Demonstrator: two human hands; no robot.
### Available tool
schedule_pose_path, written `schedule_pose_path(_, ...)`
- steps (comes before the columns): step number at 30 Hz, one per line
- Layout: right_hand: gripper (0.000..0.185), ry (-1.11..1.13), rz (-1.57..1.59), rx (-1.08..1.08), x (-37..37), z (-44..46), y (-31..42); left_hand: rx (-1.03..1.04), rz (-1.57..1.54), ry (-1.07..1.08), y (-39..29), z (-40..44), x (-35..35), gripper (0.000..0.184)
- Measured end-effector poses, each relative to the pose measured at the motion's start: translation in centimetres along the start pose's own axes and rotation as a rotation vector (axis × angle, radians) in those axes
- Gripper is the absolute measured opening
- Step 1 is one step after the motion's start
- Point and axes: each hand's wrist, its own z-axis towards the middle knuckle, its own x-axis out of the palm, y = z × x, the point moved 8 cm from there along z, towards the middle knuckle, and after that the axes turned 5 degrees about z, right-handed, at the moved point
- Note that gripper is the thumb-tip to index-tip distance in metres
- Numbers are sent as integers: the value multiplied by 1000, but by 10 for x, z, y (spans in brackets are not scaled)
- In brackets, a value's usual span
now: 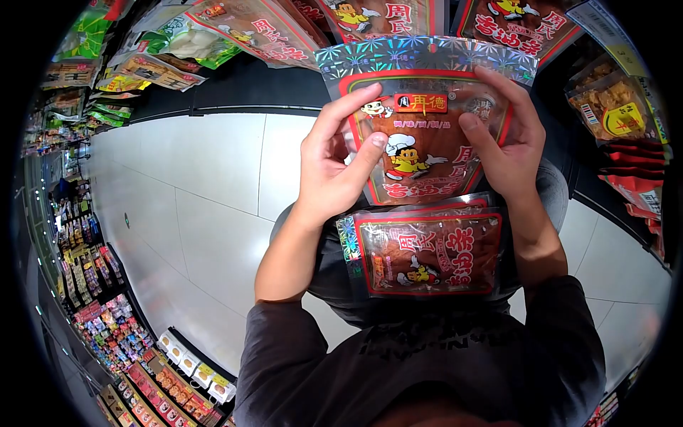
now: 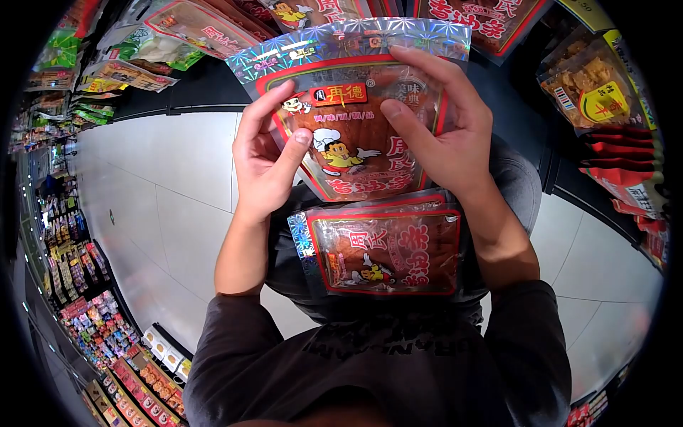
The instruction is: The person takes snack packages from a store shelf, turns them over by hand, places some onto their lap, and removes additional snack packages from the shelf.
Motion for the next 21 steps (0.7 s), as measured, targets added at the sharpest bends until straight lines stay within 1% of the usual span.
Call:
schedule_pose_path(10, 45, 1, 0, -2, -2, -1, 1, 12, 5, -3, -1, 0, 1, 46)
schedule_pose_path(13, 49, 68, -35, 38, 1, -2, -3, 16, 12, -2, -2, 1, 1, 46)
schedule_pose_path(15, 45, 7, -4, -25, 1, 1, 2, 12, 4, -5, -2, 0, 1, 46)
schedule_pose_path(21, 45, 1, 5, -39, 1, 2, 3, 7, 22, -3, 0, 0, 0, 46)
